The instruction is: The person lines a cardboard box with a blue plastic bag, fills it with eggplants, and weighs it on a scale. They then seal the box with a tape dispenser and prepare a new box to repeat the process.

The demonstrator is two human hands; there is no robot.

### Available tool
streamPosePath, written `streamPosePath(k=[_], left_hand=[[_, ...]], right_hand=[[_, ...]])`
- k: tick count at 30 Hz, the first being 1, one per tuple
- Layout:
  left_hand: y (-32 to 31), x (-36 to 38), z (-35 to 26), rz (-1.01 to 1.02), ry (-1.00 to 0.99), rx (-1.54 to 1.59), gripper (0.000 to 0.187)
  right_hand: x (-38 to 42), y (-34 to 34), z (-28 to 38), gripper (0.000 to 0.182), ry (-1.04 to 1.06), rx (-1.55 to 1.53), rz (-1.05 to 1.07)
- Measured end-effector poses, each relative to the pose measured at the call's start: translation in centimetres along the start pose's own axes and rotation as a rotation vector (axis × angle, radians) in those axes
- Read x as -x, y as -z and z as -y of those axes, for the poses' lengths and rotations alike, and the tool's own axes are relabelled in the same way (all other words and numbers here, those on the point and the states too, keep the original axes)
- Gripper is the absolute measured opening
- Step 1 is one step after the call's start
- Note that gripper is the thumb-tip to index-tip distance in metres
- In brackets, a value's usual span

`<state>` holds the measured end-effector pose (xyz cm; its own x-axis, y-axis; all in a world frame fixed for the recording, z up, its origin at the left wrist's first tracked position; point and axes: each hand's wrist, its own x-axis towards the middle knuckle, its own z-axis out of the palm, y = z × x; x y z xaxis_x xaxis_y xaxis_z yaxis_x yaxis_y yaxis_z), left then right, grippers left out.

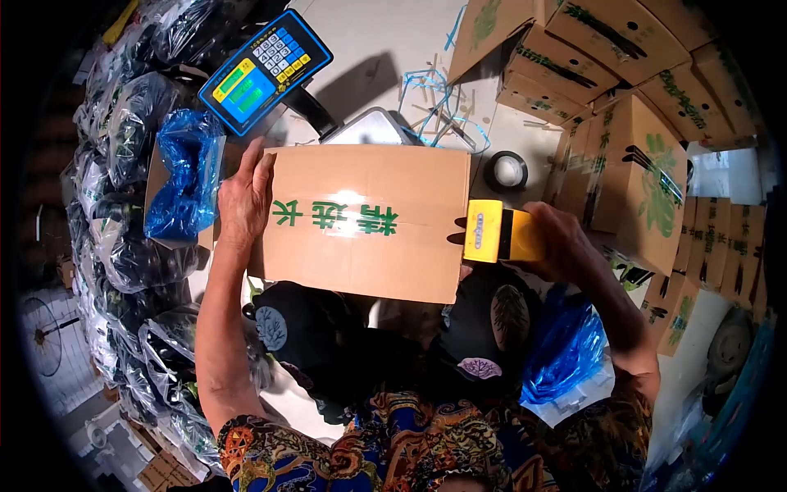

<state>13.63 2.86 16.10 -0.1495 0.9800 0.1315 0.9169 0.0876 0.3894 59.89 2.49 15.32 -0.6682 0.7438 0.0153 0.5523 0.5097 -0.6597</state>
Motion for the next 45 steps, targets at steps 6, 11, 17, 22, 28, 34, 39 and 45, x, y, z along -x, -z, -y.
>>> streamPosePath(k=[6,11,17,22,28,34,39,45], left_hand=[[0.2,0.0,-0.4,0.014,0.029,0.023,0.041],[0.3,0.0,-0.2,-0.004,0.009,0.022,0.041],[0.0,-0.3,-0.2,-0.002,-0.018,0.017,0.041],[-0.4,0.1,-0.2,-0.013,-0.007,0.013,0.042],[0.3,0.2,-0.6,0.046,0.090,0.216,0.043],[0.4,-0.3,-1.1,0.072,0.135,0.204,0.049],[0.3,-0.3,-1.0,0.058,0.116,0.190,0.047],[0.4,-0.4,-1.4,0.063,0.169,0.214,0.046]], right_hand=[[2.8,-4.8,-5.2,0.071,-0.034,0.013,-0.065],[6.6,-5.3,-8.3,0.061,-0.363,0.219,0.212],[4.2,-4.0,-3.4,0.044,-0.369,0.289,0.153],[-5.2,-8.7,0.6,0.033,-0.232,0.810,0.406],[-5.5,-12.8,-8.9,0.052,-0.423,0.499,0.619],[-2.0,-11.3,-20.8,0.044,-0.791,-0.581,-0.066],[-5.3,-10.5,-21.1,0.052,-0.797,-0.334,-0.350],[-4.4,-16.6,-27.3,0.065,-0.973,-0.101,-0.359]])
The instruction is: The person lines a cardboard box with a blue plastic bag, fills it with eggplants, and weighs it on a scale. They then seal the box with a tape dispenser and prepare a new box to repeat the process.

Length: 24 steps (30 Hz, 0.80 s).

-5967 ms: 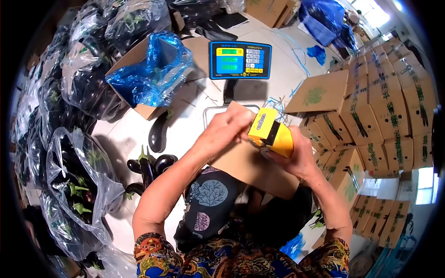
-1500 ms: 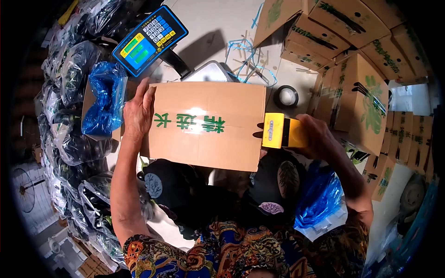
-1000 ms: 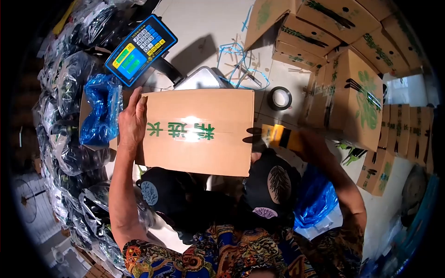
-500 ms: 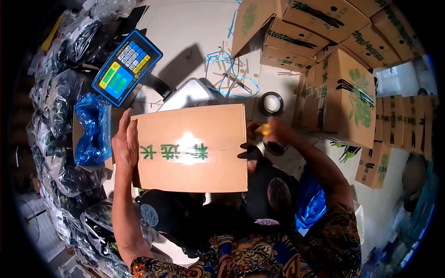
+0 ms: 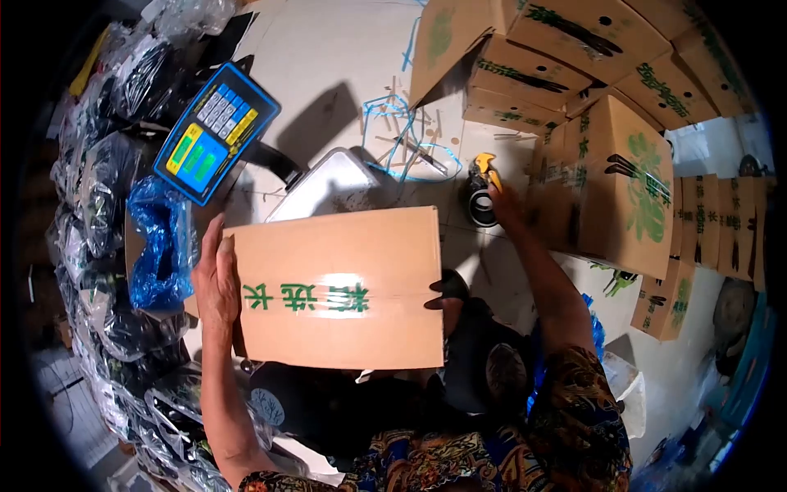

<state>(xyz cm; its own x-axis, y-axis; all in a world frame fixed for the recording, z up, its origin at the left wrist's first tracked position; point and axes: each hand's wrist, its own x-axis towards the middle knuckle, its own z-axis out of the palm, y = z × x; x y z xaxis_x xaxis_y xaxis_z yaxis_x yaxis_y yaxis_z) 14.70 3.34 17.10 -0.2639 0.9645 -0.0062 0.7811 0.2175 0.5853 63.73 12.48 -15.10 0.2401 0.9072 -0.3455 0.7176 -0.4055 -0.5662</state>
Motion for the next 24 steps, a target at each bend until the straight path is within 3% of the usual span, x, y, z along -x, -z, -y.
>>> streamPosePath(k=[1,2,4,5,7,9,10,11,12,17,24], left_hand=[[0.0,-0.1,0.5,0.002,-0.024,0.003,0.046],[0.0,-0.3,0.9,0.003,-0.051,0.007,0.046],[0.1,-0.2,0.6,0.016,0.011,0.022,0.048],[0.2,-0.1,0.7,0.014,0.005,0.022,0.049],[0.0,0.0,0.8,-0.012,-0.019,0.015,0.049],[0.0,0.3,0.3,-0.011,0.040,0.029,0.048],[0.0,0.3,0.1,-0.009,0.065,0.036,0.048],[-0.2,0.5,0.2,-0.052,0.000,0.011,0.047],[-0.2,0.5,0.3,-0.064,-0.010,0.014,0.047],[0.3,0.5,0.2,-0.050,0.054,0.037,0.047],[0.9,0.0,3.1,-0.113,0.026,0.076,0.044]], right_hand=[[0.2,-1.4,0.0,0.064,-0.054,0.209,-0.166],[0.4,-2.2,-0.4,0.064,0.092,0.168,-0.257],[4.5,1.3,5.5,0.064,0.383,0.077,-0.445],[7.1,4.4,9.3,0.062,0.397,-0.209,-0.169],[14.2,8.6,17.1,0.058,0.288,-0.770,0.050],[18.0,8.6,19.9,0.055,0.551,-0.855,0.112],[19.9,9.1,23.0,0.054,0.447,-0.939,0.213],[19.8,7.7,22.6,0.050,0.654,-0.806,0.207],[20.9,7.6,24.4,0.047,0.569,-0.986,0.262],[17.5,2.2,20.2,0.048,0.483,-0.988,0.211],[12.6,-6.4,13.5,0.053,-0.034,-1.053,0.619]])
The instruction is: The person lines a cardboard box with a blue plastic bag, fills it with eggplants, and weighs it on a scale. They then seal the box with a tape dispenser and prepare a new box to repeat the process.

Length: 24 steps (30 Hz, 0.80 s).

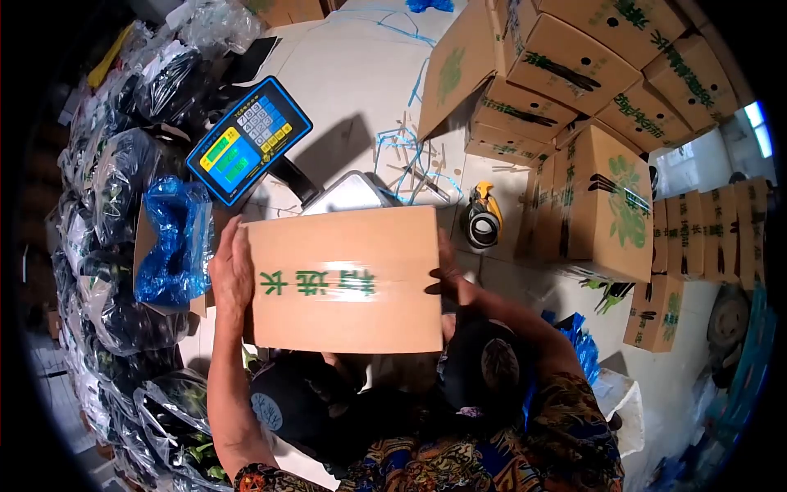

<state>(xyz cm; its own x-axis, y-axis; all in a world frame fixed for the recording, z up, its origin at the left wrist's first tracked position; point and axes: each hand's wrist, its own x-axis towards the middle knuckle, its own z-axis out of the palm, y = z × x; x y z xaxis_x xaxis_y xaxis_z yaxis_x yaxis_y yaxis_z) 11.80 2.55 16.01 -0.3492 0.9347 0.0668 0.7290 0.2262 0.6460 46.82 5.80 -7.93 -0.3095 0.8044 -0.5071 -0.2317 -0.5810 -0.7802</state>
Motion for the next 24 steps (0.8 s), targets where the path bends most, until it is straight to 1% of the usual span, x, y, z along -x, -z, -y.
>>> streamPosePath(k=[2,3,6,7,8,9,10,12,14,15,16,17,18,19,20,21,22,23,24], left_hand=[[1.3,-0.4,1.8,-0.026,-0.023,0.006,0.042],[1.8,-0.7,3.5,-0.023,-0.003,0.062,0.041],[3.6,-0.3,5.7,0.013,0.038,0.180,0.043],[3.9,0.0,7.0,0.011,0.040,0.220,0.044],[4.1,0.5,8.7,0.008,0.044,0.261,0.046],[3.7,1.2,10.8,0.011,0.096,0.399,0.048],[3.4,2.1,11.7,0.025,0.221,0.423,0.050],[3.1,4.1,11.5,0.131,0.342,0.682,0.053],[3.6,4.3,9.7,0.222,0.431,0.495,0.056],[4.1,4.3,9.5,0.277,0.219,0.381,0.058],[4.0,3.7,9.8,0.376,0.286,0.450,0.063],[4.2,3.7,9.9,0.356,0.320,0.508,0.065],[5.1,3.9,6.8,0.337,0.351,0.566,0.069],[5.6,3.5,4.7,0.379,0.319,0.580,0.071],[6.0,3.3,3.0,0.421,0.289,0.592,0.072],[6.2,3.2,1.5,0.460,0.249,0.606,0.075],[5.8,3.1,0.4,0.471,0.238,0.655,0.080],[5.3,3.2,-0.8,0.456,0.259,0.662,0.085],[4.1,3.4,-1.6,0.423,0.265,0.609,0.090]], right_hand=[[-1.3,-0.2,-0.9,0.055,-0.140,-0.104,0.044],[-1.6,-0.5,-0.6,0.056,-0.199,-0.163,0.069],[0.3,-2.6,2.7,0.054,-0.344,-0.297,0.105],[0.6,-3.1,4.2,0.047,-0.272,-0.352,0.117],[1.1,-3.0,6.3,0.042,-0.268,-0.412,0.220],[2.0,-3.3,8.9,0.038,-0.142,-0.351,0.243],[3.1,-3.4,11.5,0.035,-0.017,-0.289,0.265],[5.5,-3.9,17.3,0.032,0.098,-0.049,0.256],[11.8,-8.8,23.9,0.031,0.330,0.108,0.249],[13.2,-9.8,25.1,0.031,0.361,0.228,0.289],[14.5,-10.4,25.9,0.030,0.394,0.347,0.327],[15.8,-11.0,26.5,0.030,0.430,0.463,0.360],[17.4,-12.3,26.5,0.024,0.609,0.947,0.302],[17.7,-13.7,24.7,0.018,0.883,1.181,0.315],[18.5,-15.0,22.4,0.017,0.808,1.064,0.366],[18.9,-16.0,20.4,0.019,0.774,1.192,0.431],[18.9,-16.1,17.7,0.017,0.769,1.188,0.503],[19.6,-17.2,17.2,0.017,0.526,1.401,0.607],[19.7,-17.5,15.8,0.018,0.454,1.458,0.698]])
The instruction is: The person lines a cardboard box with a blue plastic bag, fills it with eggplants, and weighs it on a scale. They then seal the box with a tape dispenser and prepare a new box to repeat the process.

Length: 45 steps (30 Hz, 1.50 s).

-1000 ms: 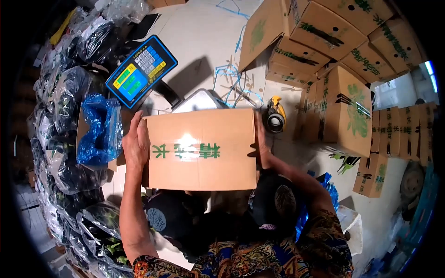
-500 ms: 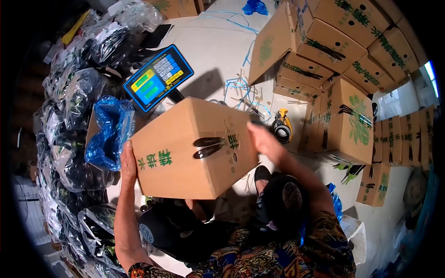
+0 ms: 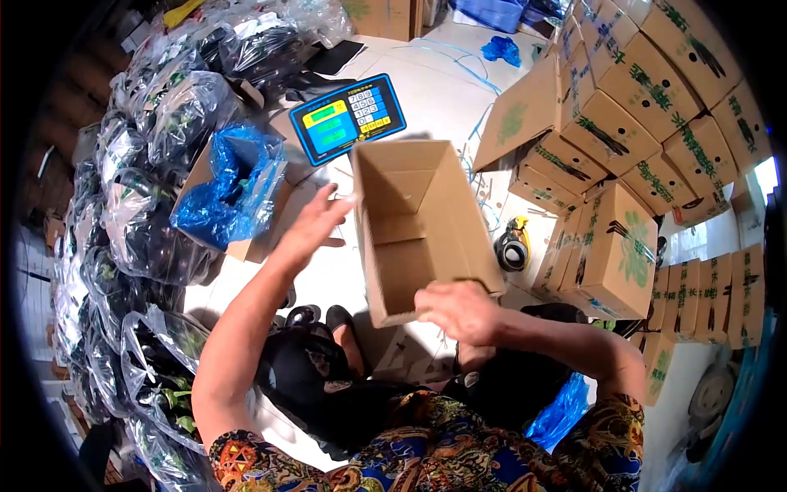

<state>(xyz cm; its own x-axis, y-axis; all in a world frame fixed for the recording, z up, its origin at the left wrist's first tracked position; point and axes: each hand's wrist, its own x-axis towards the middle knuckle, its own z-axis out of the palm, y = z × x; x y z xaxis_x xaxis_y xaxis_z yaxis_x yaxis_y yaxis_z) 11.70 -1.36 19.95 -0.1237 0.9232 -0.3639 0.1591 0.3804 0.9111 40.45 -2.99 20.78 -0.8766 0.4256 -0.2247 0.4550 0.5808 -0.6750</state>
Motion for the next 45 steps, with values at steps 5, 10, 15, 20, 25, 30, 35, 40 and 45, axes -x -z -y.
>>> streamPosePath(k=[5,10,15,20,25,30,35,40,45], left_hand=[[-2.7,0.0,2.3,-0.004,0.070,-0.143,0.077],[-1.7,-0.2,3.5,0.064,0.060,-0.132,0.062],[0.7,0.0,6.1,0.163,0.088,0.370,0.045],[-0.4,-1.1,13.4,0.032,0.140,0.596,0.050],[-4.6,-3.6,19.4,-0.196,0.126,0.307,0.061],[-7.9,-3.9,21.1,-0.080,0.290,0.559,0.080],[-5.5,-3.8,23.4,-0.127,0.267,0.492,0.063],[-0.8,-0.3,17.8,-0.078,0.236,0.104,0.058],[6.8,-3.2,20.6,-0.110,-0.135,-0.230,0.059]], right_hand=[[-0.9,-0.4,1.1,0.036,0.313,0.102,-0.454],[-4.4,0.2,-8.3,0.048,-0.266,0.063,-0.803],[-3.9,1.6,-10.2,0.047,-0.447,-1.006,-0.524],[-1.9,-0.8,-15.6,0.052,-0.531,-0.992,-0.637],[-7.3,-11.3,-27.0,0.052,-0.304,-0.897,-0.739],[-9.9,-13.1,-18.9,0.051,-0.511,-1.422,-0.658],[-7.2,-8.5,-17.5,0.044,-0.554,0.129,-0.409],[-3.1,-0.5,-14.5,0.030,-0.265,0.263,0.168],[2.8,2.6,-17.6,0.038,-0.166,-0.614,0.171]])
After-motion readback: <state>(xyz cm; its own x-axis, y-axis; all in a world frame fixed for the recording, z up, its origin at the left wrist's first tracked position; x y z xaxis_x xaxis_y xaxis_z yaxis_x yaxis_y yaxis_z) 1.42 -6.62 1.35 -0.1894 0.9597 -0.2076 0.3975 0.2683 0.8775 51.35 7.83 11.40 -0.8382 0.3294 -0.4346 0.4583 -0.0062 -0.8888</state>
